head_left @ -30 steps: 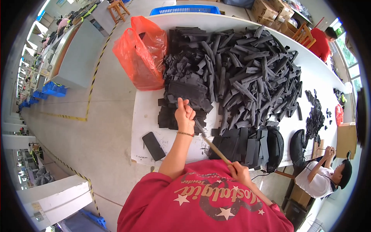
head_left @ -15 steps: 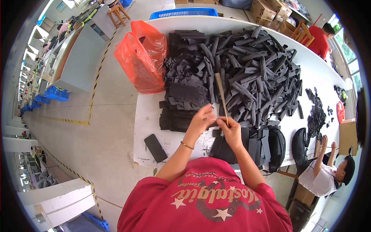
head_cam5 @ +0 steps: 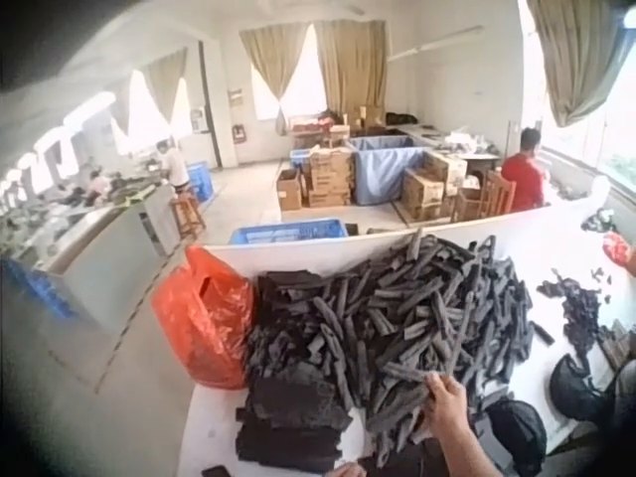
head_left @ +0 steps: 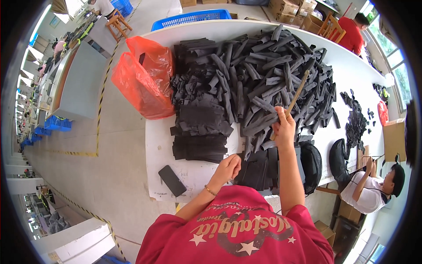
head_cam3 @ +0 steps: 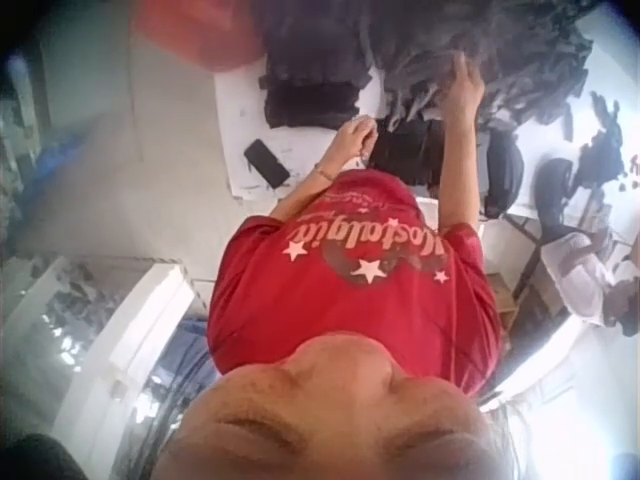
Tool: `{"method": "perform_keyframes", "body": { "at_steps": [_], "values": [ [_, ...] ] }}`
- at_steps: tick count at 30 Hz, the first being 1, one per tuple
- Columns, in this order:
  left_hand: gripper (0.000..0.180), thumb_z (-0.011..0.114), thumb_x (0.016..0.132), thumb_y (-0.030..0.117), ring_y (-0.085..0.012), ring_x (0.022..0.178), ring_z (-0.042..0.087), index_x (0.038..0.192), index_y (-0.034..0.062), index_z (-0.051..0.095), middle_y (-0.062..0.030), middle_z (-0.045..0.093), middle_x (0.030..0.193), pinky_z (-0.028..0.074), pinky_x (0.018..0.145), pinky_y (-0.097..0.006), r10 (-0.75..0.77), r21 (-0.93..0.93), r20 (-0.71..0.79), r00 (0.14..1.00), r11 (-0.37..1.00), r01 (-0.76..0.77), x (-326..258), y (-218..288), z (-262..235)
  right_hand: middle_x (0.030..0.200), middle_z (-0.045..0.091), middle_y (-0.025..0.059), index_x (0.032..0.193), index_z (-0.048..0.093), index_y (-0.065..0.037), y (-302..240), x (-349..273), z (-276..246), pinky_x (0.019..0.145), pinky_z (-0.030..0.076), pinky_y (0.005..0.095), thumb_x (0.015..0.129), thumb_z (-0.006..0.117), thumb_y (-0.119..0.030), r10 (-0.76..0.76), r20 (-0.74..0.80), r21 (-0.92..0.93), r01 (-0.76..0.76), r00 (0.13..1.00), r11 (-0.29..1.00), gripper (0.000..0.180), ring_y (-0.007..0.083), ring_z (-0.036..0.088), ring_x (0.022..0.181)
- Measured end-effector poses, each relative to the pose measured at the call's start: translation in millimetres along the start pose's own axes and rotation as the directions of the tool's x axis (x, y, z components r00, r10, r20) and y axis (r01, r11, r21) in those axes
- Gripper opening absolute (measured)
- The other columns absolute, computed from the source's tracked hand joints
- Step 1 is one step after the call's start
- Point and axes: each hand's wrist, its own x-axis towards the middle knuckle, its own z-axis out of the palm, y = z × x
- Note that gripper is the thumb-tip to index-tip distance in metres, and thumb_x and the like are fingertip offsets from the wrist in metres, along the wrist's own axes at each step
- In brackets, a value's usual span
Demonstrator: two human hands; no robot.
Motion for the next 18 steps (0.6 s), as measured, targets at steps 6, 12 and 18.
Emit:
{"method": "perform_keyframes", "body": {
  "at_steps": [6,12,18],
  "values": [
    [0.018,0.054,0.097,0.016,-0.0077,0.080,0.056,0.106,0.0009,0.058,-0.0018,0.060,0.087,0.046,0.073,-0.023,0.506,0.260,-0.305,0.807,0.859,-0.441,26.7,48.8,3.6,0.068,0.050,-0.0079,0.101,0.064,-0.004,0.5,-36.0,8.1,0.047,0.030,0.0182,0.090,0.066,-0.019,0.105,0.330,-0.389,0.034,0.938,0.920,0.019,0.0006,0.040,0.054],
    [0.013,0.063,0.091,0.006,-0.0035,0.082,0.052,0.102,0.0010,0.057,0.0016,0.057,0.090,0.043,0.073,-0.020,0.360,-0.061,-0.138,0.923,0.927,-0.371,43.8,59.1,14.8,0.075,0.055,-0.0040,0.103,0.060,-0.002,20.3,-62.7,21.6,0.054,0.036,0.0170,0.086,0.070,-0.014,0.048,0.364,-0.238,0.043,0.930,0.970,0.023,0.0018,0.047,0.063],
    [0.012,0.059,0.093,0.010,-0.0061,0.080,0.056,0.104,0.0067,0.060,0.0025,0.061,0.089,0.045,0.072,-0.022,0.202,-0.470,-0.292,0.935,0.821,-0.324,41.2,41.7,12.0,0.066,0.051,-0.0055,0.096,0.058,-0.002,33.2,-78.3,13.3,0.048,0.034,0.0178,0.088,0.068,-0.013,0.120,0.338,-0.278,-0.022,0.933,0.960,0.017,0.0015,0.044,0.054]
  ]
}}
